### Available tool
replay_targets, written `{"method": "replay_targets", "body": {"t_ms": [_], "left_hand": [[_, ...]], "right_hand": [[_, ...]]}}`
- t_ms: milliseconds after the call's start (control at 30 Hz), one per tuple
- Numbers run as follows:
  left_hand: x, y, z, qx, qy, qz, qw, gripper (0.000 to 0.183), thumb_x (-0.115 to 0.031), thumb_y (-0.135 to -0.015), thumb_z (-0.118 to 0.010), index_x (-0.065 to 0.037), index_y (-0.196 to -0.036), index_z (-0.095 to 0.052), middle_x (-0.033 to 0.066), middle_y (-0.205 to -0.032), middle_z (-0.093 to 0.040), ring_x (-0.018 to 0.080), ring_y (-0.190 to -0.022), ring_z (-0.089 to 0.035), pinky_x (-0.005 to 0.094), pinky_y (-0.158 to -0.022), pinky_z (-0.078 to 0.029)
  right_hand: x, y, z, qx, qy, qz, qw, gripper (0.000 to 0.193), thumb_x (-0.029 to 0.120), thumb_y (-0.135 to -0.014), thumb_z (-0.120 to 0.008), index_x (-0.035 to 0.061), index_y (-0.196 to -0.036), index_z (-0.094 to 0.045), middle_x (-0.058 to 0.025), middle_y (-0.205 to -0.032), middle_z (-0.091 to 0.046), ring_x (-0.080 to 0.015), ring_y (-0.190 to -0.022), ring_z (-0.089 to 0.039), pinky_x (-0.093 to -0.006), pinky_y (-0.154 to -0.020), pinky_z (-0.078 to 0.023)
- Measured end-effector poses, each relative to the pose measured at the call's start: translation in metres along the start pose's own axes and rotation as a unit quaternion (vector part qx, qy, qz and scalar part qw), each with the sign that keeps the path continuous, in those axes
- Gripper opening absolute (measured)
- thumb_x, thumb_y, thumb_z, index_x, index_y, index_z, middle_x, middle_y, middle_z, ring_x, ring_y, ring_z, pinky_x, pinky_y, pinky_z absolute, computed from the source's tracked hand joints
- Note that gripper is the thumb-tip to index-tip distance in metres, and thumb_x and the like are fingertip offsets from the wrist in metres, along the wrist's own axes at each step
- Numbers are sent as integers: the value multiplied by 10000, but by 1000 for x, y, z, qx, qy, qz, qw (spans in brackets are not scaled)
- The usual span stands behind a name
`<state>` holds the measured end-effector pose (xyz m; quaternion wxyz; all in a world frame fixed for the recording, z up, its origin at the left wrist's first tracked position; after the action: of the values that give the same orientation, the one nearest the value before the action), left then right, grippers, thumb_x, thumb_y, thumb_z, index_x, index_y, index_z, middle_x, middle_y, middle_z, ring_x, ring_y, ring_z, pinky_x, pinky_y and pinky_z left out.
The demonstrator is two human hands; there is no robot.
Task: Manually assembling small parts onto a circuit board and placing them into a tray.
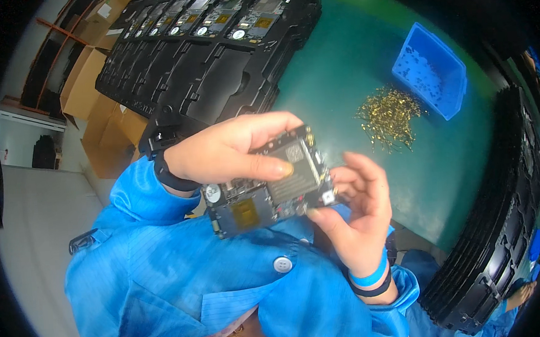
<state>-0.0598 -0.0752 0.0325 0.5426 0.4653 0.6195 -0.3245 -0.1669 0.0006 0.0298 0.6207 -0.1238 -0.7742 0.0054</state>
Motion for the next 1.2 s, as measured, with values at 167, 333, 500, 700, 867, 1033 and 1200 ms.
{"method": "replay_targets", "body": {"t_ms": [167, 333, 500, 700, 867, 1033, 1200], "left_hand": [[10, 5, -8, 48, -23, 16, 998, 418, -108, -822, -572, 24, -1177, -395, 64, -1080, -517, 102, -1008, -474, 253, -862, -396], [13, 7, -10, 47, -17, 25, 998, 408, -91, -820, -569, 28, -1172, -401, 63, -1078, -517, 103, -1010, -471, 252, -860, -399], [14, 5, -11, 53, -27, 25, 998, 409, -117, -817, -582, 29, -1158, -410, 62, -1061, -519, 102, -985, -477, 250, -849, -403], [14, 4, -11, 49, -24, 25, 998, 409, -138, -817, -586, 28, -1150, -416, 59, -1050, -520, 98, -970, -479, 251, -842, -404], [11, 4, -10, 39, -42, 11, 998, 405, -147, -818, -585, 21, -1147, -421, 62, -1040, -526, 99, -965, -484, 252, -834, -406], [-1, 4, -7, 5, -92, -29, 995, 389, -159, -824, -575, 14, -1138, -425, 61, -1034, -528, 99, -959, -490, 248, -832, -402], [-10, 8, 2, -137, -161, -87, 973, 352, -157, -812, -588, 12, -1087, -446, 56, -996, -538, 90, -913, -505, 242, -787, -416]], "right_hand": [[14, 3, -5, 105, 178, 140, 968, 583, 79, -600, -764, -15, -1100, -480, -99, -864, -572, -172, -753, -560, -269, -699, -445], [19, 3, -7, 110, 232, 154, 954, 441, 126, -600, -768, -8, -969, -565, -106, -834, -575, -184, -714, -554, -272, -634, -443], [20, 6, -3, 94, 223, 169, 956, 399, 121, -601, -765, -1, -932, -579, -115, -832, -578, -202, -713, -556, -275, -630, -445], [17, 10, -1, 89, 186, 184, 961, 327, 111, -628, -748, 13, -891, -579, -124, -833, -579, -213, -743, -562, -284, -643, -447], [14, 10, 2, 79, 177, 167, 967, 317, 92, -644, -735, 11, -903, -573, -127, -846, -571, -203, -745, -557, -279, -653, -444], [4, 12, 11, 31, 84, 116, 989, 488, 98, -661, -728, -34, -1061, -482, -105, -903, -554, -165, -746, -548, -261, -691, -439], [-3, 9, 13, -12, -6, 23, 1000, 576, 78, -716, -675, -56, -1188, -373, -93, -937, -529, -137, -764, -544, -248, -710, -434]]}}
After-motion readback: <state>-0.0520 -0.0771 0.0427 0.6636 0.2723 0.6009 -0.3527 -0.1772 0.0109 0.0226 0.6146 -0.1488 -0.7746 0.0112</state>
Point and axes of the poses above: each hand's wrist, its own y-axis away from the middle knuckle, its own z-axis out of the back of the hand, x = y × z, the point moved 8 cm from there along -y, towards the middle knuckle
